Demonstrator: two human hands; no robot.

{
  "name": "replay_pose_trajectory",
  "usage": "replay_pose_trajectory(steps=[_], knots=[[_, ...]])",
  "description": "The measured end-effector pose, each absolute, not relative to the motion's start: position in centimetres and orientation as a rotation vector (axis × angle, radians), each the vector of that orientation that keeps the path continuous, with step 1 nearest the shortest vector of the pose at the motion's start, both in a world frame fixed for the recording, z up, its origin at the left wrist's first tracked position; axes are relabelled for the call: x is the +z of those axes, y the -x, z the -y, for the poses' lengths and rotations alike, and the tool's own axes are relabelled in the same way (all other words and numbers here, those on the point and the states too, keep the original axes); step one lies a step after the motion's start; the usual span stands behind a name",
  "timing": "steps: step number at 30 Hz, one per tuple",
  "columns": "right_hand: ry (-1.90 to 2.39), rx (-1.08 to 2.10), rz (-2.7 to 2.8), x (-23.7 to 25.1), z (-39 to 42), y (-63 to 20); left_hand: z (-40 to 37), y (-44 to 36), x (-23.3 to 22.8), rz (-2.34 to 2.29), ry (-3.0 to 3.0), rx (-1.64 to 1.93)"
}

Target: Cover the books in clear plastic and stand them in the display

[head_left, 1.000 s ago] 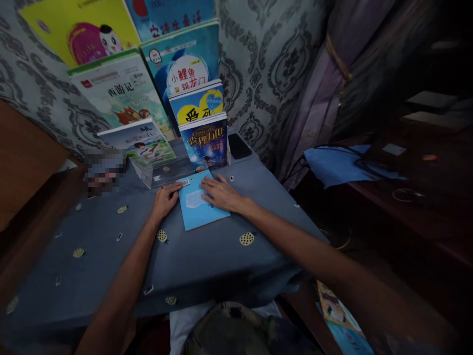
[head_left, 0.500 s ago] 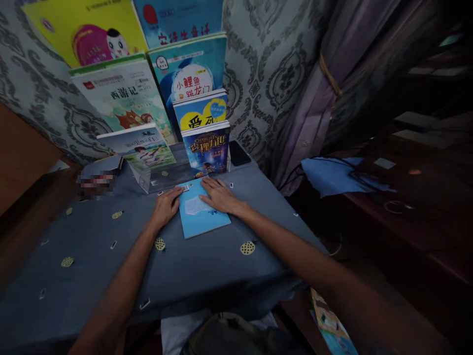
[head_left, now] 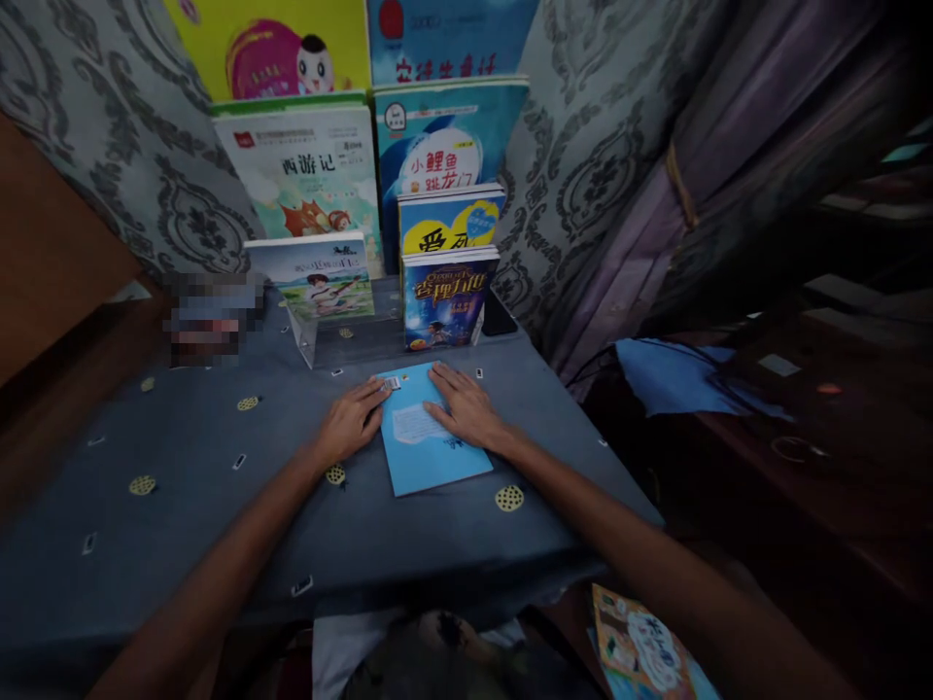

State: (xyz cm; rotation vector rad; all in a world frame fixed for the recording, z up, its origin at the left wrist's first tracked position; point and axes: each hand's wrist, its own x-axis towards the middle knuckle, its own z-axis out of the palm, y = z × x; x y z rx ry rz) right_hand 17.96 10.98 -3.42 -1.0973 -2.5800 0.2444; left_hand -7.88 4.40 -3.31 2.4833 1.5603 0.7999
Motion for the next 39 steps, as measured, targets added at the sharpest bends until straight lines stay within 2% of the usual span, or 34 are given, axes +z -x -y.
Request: replay_pose_trajectory(steps=[6, 15, 19, 24, 28, 33, 36, 39], knots=[[1.088, 0.2, 2.577, -3.8, -7.6, -19.7, -1.0, 7.3, -3.3, -1.439, -2.525, 0.74], [1.09, 0.184, 2.564, -4.5, -2.7, -21.7, 7.4, 6.6, -1.4, -1.05, -2.651, 0.365], [1.089, 0.196, 2.548, -4.6, -0.9, -22.1, 10.7, 4.8, -1.8, -1.109, -2.764, 0.302], [1.092, 0.283, 2.536, -4.0, 1.1, -22.7, 12.3, 3.5, -2.7, -1.207, -2.958, 0.522], [1.023, 0.563, 2.509, -2.1, 1.1, -24.1, 12.1, 4.1, -1.1, -1.138, -2.884, 0.728], [0.926, 1.056, 2.299, -0.3, 0.1, -26.1, 9.5, 4.5, 3.6, -1.352, -2.208, 1.102], [0.947, 1.135, 2.181, -0.7, -0.4, -26.1, 6.5, 4.2, 5.6, -1.526, -1.753, 1.269], [0.958, 1.155, 2.166, -0.9, -1.0, -24.6, 3.1, 3.9, 6.5, -1.467, -1.501, 1.376]])
